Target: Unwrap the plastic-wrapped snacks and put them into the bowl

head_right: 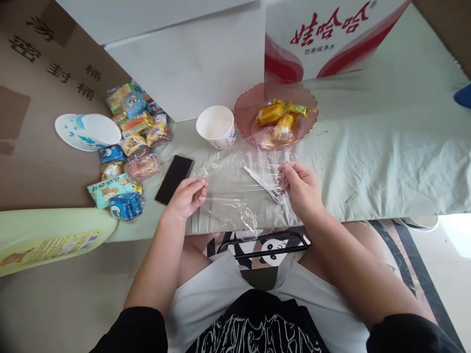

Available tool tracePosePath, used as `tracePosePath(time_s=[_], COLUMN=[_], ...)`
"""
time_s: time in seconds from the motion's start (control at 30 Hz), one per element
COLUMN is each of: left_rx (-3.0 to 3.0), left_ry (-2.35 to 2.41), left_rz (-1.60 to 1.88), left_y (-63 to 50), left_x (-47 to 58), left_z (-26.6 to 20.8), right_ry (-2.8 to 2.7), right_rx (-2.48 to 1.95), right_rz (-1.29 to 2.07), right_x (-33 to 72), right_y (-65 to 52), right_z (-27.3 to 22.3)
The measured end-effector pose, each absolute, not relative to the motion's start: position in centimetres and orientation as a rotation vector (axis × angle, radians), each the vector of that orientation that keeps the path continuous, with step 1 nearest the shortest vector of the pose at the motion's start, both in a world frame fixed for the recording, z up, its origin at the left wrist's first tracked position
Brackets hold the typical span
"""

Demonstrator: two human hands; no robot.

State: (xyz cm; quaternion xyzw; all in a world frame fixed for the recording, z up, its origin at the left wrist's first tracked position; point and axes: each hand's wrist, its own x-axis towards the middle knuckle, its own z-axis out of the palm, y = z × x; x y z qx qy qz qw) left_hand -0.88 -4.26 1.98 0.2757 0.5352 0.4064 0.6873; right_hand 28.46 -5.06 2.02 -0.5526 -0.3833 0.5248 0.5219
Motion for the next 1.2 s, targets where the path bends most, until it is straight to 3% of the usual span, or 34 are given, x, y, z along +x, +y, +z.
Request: tracePosePath(time_s=[0.23, 0.37, 0.53, 0.73, 0.97, 1.2], left_rx=[0.724, 0.896, 1.169, 1.5, 1.709, 1.556], left_ry=[1.239, 1.226, 1.361, 1.618, 1.614, 1.475], left_rz=[1.263, 1.427, 1.302, 1.235, 1.311, 1.387], left_y=[-5.4, -6.1, -6.2, -6.4, -6.2, -6.4], left_x=[-3.0, -3.6, -4.6, -5.4, -6.1, -6.4], left_z=[3.1, 3.1, 2.4, 2.2, 1.8, 1.1], right_ry=[-0.839, -1.066, -1.441, -1.621, -1.626, -1.801], right_rx=[-1.244, -1.177, -1.143, -1.493, -1.414, -1.184], right_rz=[1.156, 1.14, 1.106, 0.65, 0.269, 0.473], right_x=[28.5, 29.0, 29.8, 29.7, 29.1, 29.5], right_y=[-5.2, -5.4, -5.3, -4.8, -5.1, -5.5], right_z=[1.9, 1.5, 1.4, 1.1, 1.1, 1.3])
